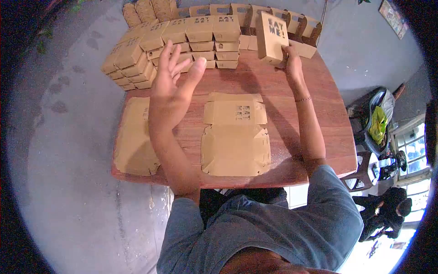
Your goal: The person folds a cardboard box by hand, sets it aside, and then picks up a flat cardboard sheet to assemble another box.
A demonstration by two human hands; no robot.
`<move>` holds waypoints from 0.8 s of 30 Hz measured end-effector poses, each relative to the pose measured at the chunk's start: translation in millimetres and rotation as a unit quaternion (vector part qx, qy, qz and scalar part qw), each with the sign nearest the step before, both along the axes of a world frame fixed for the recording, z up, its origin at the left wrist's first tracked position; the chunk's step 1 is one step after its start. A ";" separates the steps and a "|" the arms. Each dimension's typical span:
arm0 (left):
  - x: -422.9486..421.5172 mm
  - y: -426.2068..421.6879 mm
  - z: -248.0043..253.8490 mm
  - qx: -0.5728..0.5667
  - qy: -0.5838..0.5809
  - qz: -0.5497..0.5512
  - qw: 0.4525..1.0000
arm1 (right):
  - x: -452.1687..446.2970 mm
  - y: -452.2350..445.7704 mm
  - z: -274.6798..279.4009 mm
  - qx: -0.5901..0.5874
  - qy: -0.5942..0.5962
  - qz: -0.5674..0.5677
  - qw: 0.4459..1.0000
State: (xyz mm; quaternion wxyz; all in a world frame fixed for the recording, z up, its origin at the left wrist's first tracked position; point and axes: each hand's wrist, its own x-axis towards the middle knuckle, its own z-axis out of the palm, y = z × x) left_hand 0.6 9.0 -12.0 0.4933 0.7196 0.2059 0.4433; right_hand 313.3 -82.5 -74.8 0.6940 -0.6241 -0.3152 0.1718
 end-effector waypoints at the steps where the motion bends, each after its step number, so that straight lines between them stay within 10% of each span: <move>1: -4.8 -1.8 2.1 0.015 0.012 0.007 1.000 | 23.2 7.0 -16.7 0.000 -0.002 -0.003 1.000; 6: -19.8 -12.3 6.5 0.098 0.042 0.000 0.994 | 126.7 78.5 -151.1 -0.199 -0.138 -0.059 0.968; 11: -27.1 -17.9 9.4 0.230 0.251 -0.019 0.940 | 102.3 108.5 -147.0 -0.334 -0.251 -0.069 0.906; 24: -34.9 -9.2 -2.3 0.293 0.229 -0.006 0.928 | 92.9 137.6 -143.1 -0.350 -0.304 -0.110 0.879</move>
